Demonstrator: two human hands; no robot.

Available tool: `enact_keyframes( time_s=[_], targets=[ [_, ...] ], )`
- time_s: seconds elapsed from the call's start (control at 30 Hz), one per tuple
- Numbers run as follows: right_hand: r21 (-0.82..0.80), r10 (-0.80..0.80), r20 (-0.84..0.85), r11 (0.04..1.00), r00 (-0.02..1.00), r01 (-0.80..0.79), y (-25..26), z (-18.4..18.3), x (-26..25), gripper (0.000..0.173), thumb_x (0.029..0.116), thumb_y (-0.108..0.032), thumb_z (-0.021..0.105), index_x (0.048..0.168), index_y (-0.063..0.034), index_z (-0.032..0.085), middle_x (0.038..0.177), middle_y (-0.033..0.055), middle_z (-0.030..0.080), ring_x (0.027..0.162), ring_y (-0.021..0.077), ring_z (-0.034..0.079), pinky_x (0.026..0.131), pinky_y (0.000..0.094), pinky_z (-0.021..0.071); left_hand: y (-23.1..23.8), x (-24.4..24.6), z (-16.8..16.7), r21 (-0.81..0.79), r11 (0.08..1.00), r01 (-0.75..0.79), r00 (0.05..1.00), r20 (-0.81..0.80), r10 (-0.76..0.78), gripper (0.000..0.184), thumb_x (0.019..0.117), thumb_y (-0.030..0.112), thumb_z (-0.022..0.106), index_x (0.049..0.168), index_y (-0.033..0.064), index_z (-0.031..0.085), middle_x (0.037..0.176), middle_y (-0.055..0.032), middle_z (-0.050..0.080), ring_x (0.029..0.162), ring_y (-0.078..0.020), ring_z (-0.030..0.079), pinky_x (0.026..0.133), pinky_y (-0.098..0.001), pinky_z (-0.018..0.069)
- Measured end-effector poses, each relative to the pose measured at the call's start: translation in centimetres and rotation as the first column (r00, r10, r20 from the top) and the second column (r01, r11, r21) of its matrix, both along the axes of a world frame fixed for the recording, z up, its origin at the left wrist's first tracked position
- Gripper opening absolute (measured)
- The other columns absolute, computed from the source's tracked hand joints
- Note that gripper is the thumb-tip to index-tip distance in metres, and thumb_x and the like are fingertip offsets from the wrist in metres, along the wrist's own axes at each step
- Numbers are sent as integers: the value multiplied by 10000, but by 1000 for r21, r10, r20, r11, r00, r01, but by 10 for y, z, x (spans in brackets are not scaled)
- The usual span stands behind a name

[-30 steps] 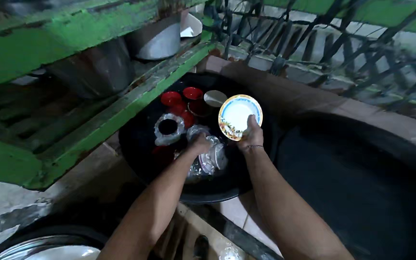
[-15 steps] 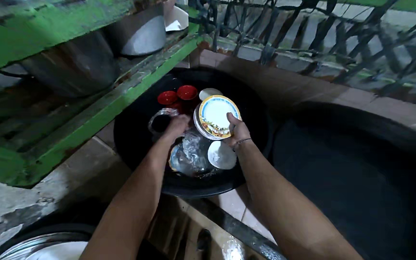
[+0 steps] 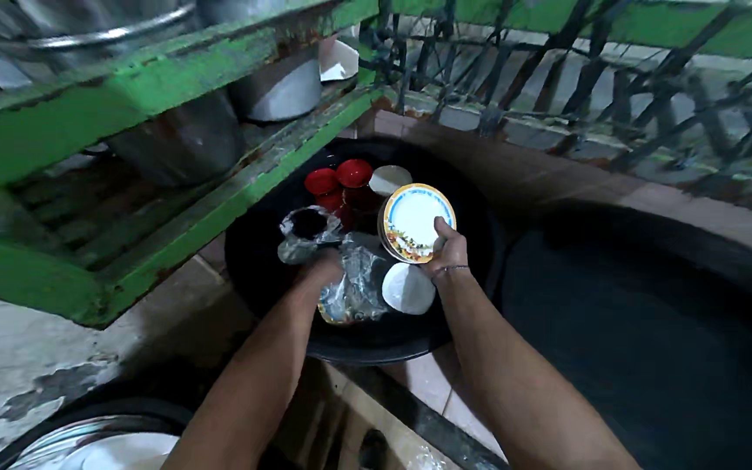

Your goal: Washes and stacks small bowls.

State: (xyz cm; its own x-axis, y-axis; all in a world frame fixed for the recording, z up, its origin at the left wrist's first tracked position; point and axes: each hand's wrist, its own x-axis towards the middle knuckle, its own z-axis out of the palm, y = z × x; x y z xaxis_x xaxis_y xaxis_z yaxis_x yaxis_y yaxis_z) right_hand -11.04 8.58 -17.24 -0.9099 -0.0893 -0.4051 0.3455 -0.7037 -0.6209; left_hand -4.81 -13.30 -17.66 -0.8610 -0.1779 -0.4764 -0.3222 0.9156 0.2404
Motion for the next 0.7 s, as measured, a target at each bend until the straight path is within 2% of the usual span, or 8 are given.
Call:
enact_keyframes(
  time_s=[0.07,0.23,0.33,0.4,0.43,0.5,0.57,0.7],
  targets=[
    [-28,17,-19,999,1000,-18,-3,2,1,436,1058,-389,496,1387,-103,516,1209,162,671,1070,298,687,870,537,589,-2,6,28,105,984,-142,972,-174,158,408,993,154,613,1367,-7,597,1304,-319,616,1224,-496,595,1004,-700,461],
    [-60,120,-65,990,991,-124,-13,5,6,447,1068,-415,472,1397,-117,527,1213,154,686,1086,287,695,893,528,592,21,4,80,409,860,-307,720,-492,491,385,1084,211,508,1450,91,502,1204,-273,674,1112,-457,670,934,-643,534],
    [-101,139,-93,984,986,-149,-18,7,10,437,1074,-417,451,1391,-124,521,1205,140,687,1086,273,696,896,508,597,42,-18,72,746,649,-145,631,-436,642,396,1115,282,439,1428,53,520,1305,-241,639,1205,-378,633,1013,-593,506],
    [-138,112,-116,982,987,-127,-18,3,7,448,1073,-425,443,1408,-134,504,1242,133,675,1126,272,680,927,519,584,45,-34,58,904,423,-59,670,-278,688,621,1115,515,299,1435,45,550,1378,-208,615,1278,-324,599,1076,-567,488],
    [-130,83,-127,987,989,-99,-16,2,6,443,1078,-415,441,1417,-137,497,1254,128,670,1138,268,675,939,520,580,40,-40,52,919,381,-103,683,-213,699,727,1088,610,246,1411,49,575,1355,-201,635,1248,-325,622,1042,-574,516],
    [-80,8,-120,997,993,-17,-14,-1,4,426,1085,-402,438,1409,-134,501,1238,120,673,1123,254,679,924,511,583,10,-52,43,751,597,-280,688,-277,671,647,1107,535,292,1305,42,661,1268,-218,670,1177,-367,646,984,-597,517],
    [-71,-63,-95,996,993,56,-11,-5,2,432,1084,-419,423,1396,-133,509,1230,109,671,1120,237,675,921,497,580,-27,-60,31,434,785,-442,728,-338,596,398,1056,339,513,1262,33,663,1246,-256,672,1169,-436,647,956,-662,513],
    [-128,-175,-85,978,981,163,-5,-6,-2,439,1098,-415,377,1427,-143,478,1294,108,637,1185,240,640,967,500,554,-78,-77,-2,11,905,-426,880,-228,417,424,978,274,631,1279,-23,653,1341,-300,609,1248,-485,583,988,-705,460]
  ],
)
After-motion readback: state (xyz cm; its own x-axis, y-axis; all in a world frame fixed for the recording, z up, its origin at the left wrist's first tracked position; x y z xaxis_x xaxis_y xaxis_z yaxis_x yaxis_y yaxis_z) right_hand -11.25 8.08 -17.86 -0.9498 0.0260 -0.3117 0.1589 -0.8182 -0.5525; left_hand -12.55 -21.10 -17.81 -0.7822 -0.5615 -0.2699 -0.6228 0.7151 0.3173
